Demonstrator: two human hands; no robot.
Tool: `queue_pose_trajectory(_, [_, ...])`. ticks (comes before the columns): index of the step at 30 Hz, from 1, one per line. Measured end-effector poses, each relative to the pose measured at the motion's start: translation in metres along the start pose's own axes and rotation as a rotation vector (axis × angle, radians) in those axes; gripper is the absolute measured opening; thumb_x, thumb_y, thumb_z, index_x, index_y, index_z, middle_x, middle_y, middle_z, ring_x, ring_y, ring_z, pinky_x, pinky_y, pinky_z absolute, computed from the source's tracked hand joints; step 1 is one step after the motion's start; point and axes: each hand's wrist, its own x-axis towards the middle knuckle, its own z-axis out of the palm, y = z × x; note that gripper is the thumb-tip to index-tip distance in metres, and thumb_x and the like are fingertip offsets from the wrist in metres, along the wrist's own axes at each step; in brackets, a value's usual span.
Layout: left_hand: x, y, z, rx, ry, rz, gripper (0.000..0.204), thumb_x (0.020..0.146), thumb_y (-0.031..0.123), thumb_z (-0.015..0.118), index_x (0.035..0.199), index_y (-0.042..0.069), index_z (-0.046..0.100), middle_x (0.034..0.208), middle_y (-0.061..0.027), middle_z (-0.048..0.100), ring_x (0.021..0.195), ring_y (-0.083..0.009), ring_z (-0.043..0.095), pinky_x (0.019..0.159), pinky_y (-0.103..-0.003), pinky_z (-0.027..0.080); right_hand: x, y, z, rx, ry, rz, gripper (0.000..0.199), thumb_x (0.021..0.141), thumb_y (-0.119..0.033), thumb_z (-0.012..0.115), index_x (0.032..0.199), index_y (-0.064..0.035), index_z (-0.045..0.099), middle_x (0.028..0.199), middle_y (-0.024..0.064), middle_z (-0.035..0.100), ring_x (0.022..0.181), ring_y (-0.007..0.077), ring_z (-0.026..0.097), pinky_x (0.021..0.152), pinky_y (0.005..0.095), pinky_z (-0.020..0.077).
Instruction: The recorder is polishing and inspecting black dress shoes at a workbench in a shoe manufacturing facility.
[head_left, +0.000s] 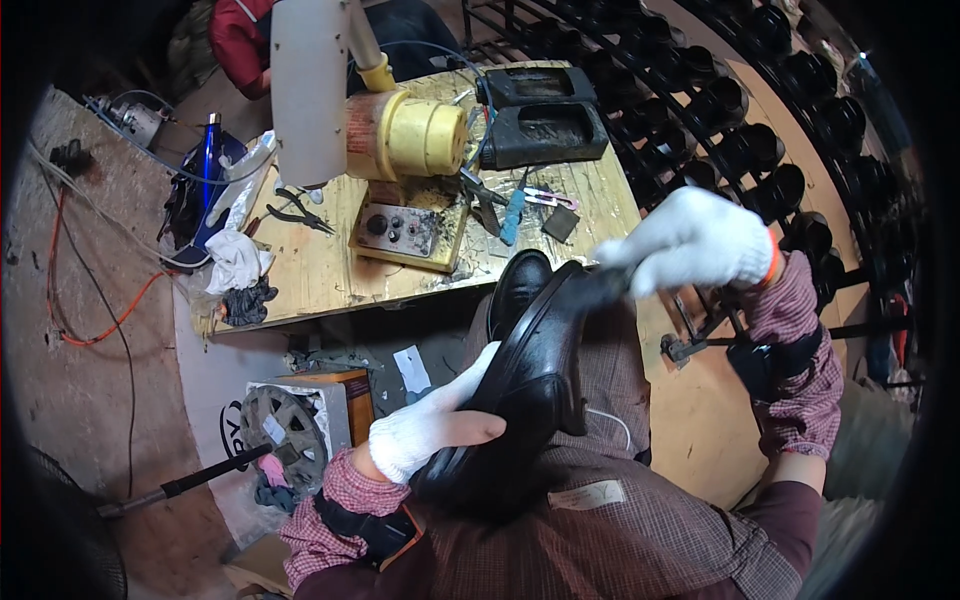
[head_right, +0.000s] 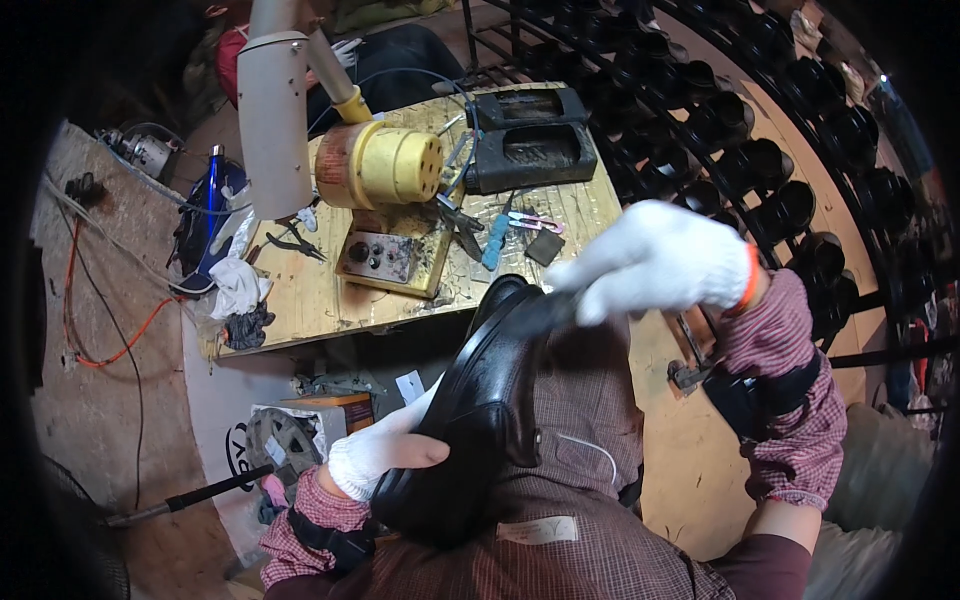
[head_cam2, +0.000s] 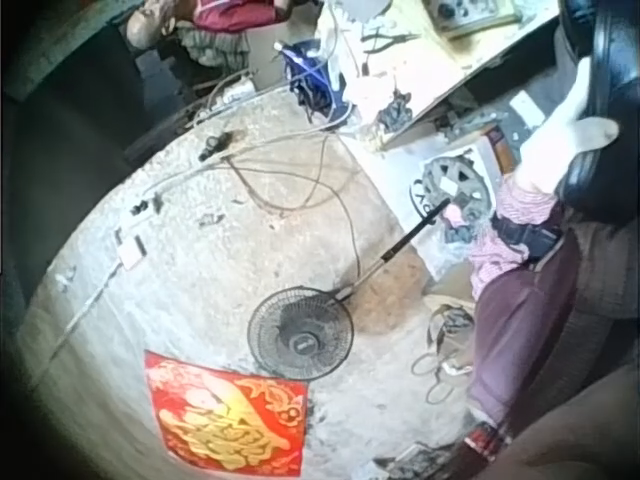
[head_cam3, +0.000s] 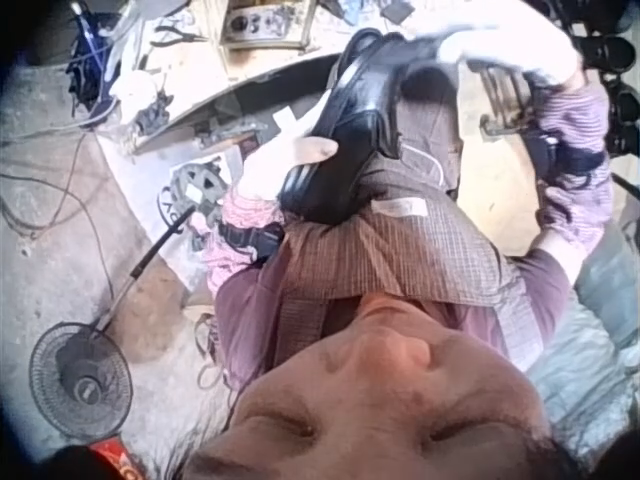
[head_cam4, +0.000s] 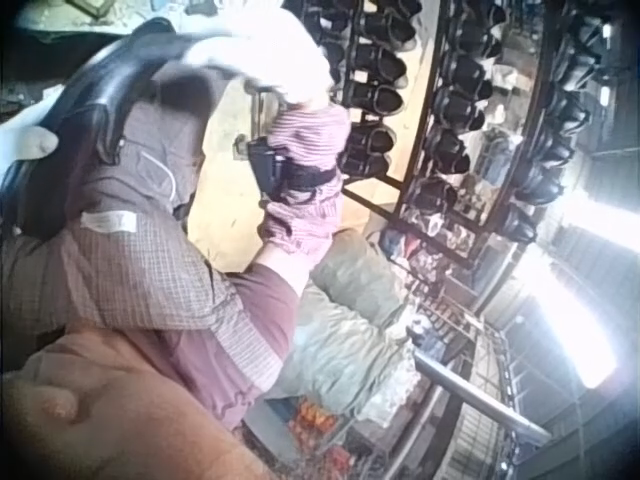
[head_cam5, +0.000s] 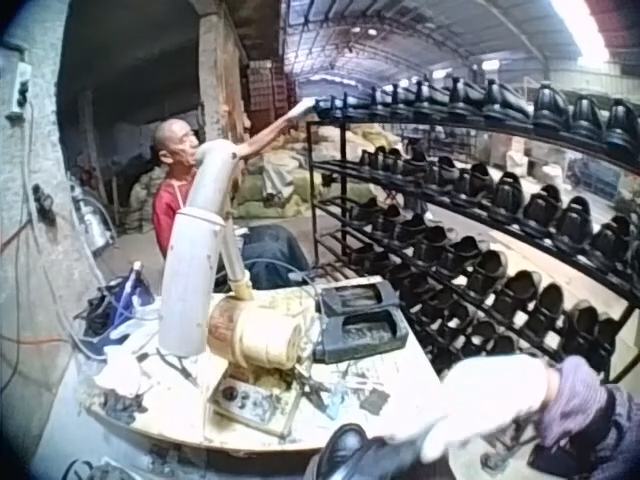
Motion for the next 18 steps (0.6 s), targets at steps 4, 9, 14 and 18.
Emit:
queue_pose_trajectory(4, [0.0, -0.005, -0.007, 0.027, -0.079, 0.047, 0.088, 0.09, -0.008, 0.054, 0.166, 0.001, 0.009, 0.157, -0.0067, 0.038, 0.134, -0.0116, 0.043, 0.113, -0.025, 0.034, -0.004, 0.008, 0.005, -0.154, -0.078, -0.366, 0.04, 0.088, -0.025, 0.08, 0.123, -0.0077, 0.075, 0.102, 0.0117, 0.079, 0.088, 0.0225, 0.076, 0.079, 0.0337, 0.0588])
queue_pose_trajectory(9, [-0.006, -0.017, -0.016, -0.013, 0.022, 0.101, 0.085, 0.089, 0.01, 0.064, 0.163, 0.003, 0.022, 0.154, -0.0138, 0.045, 0.139, -0.0233, 0.048, 0.116, -0.036, 0.038, 0.006, 0.068, -0.002, -0.231, 0.332, 0.025, 0.04, 0.09, -0.026, 0.073, 0.125, -0.0074, 0.073, 0.094, 0.0132, 0.075, 0.08, 0.022, 0.074, 0.073, 0.0351, 0.058])
queue_pose_trajectory(14, [-0.027, -0.034, -0.022, -0.323, 0.232, 0.236, 0.075, 0.095, 0.015, 0.061, 0.161, 0.003, 0.029, 0.157, -0.01, 0.044, 0.143, -0.0209, 0.042, 0.121, -0.034, 0.03, 0.042, 0.166, 0.036, -0.264, 0.829, 0.14, 0.05, 0.092, -0.026, 0.071, 0.14, -0.0146, 0.064, 0.088, 0.0102, 0.071, 0.078, 0.0232, 0.07, 0.071, 0.0364, 0.0553])
queue_pose_trajectory(18, [-0.022, -0.04, -0.022, -0.207, 0.397, 0.41, 0.077, 0.094, 0.016, 0.064, 0.161, 0.005, 0.027, 0.153, -0.0127, 0.047, 0.138, -0.026, 0.05, 0.117, -0.039, 0.04, 0.072, 0.209, 0.083, -0.495, 0.793, 0.271, 0.053, 0.093, -0.026, 0.067, 0.145, -0.0189, 0.058, 0.116, 0.0175, 0.069, 0.109, 0.0374, 0.066, 0.095, 0.0442, 0.0531])
